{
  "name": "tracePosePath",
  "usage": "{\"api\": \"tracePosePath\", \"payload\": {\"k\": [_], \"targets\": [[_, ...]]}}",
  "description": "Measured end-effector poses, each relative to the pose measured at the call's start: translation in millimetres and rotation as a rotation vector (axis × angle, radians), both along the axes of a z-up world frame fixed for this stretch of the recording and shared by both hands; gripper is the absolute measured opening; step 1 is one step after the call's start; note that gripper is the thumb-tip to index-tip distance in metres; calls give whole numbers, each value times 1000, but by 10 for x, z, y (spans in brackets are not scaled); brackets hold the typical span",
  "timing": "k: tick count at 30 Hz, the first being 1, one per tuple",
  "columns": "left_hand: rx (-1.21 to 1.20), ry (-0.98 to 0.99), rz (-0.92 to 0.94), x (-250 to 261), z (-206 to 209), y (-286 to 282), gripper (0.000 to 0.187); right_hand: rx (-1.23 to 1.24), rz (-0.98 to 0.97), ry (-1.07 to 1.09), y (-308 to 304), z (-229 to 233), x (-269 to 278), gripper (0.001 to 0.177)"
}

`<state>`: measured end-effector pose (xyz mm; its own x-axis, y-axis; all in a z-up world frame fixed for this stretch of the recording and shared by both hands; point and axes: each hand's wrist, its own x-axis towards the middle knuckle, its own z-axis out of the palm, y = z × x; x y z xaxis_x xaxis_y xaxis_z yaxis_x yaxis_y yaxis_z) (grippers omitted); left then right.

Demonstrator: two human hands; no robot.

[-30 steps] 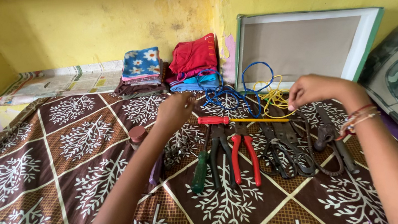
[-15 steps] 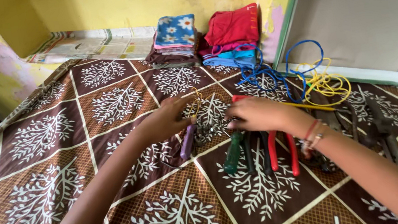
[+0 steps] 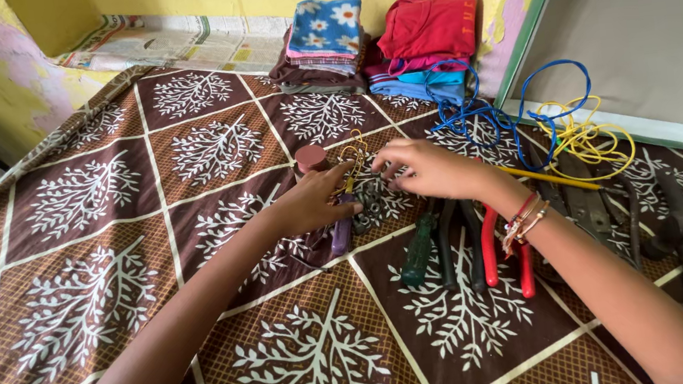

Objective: The person organizes various tools and hardware on a patterned mat. They pick up and place down pliers, screwdrivers, and shears, and handle small metal components and wires.

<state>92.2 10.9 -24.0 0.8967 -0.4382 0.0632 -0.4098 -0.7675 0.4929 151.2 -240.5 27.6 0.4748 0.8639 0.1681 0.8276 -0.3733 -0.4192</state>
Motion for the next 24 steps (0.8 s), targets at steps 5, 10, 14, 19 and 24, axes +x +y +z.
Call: {"api": "tracePosePath", "payload": {"k": [5,10,14,19,24], "targets": [[-4,21,26,17,-59,2,88,34,56,-110,-14,75,-126,28],[-108,-116,-62,94,-211,47,78,-25,60,-261,95,-68,-204,17],[-581,-212,99,83,-221,-12,40,25,9,-167,54,-31,-176,14],[-659,-194,350,-117,-164,-106,30,229,14,117,24,-94,-65,10],[-723,-179,114,-256,-116,-243,39,480,5,491,43,-330,32,10]]}}
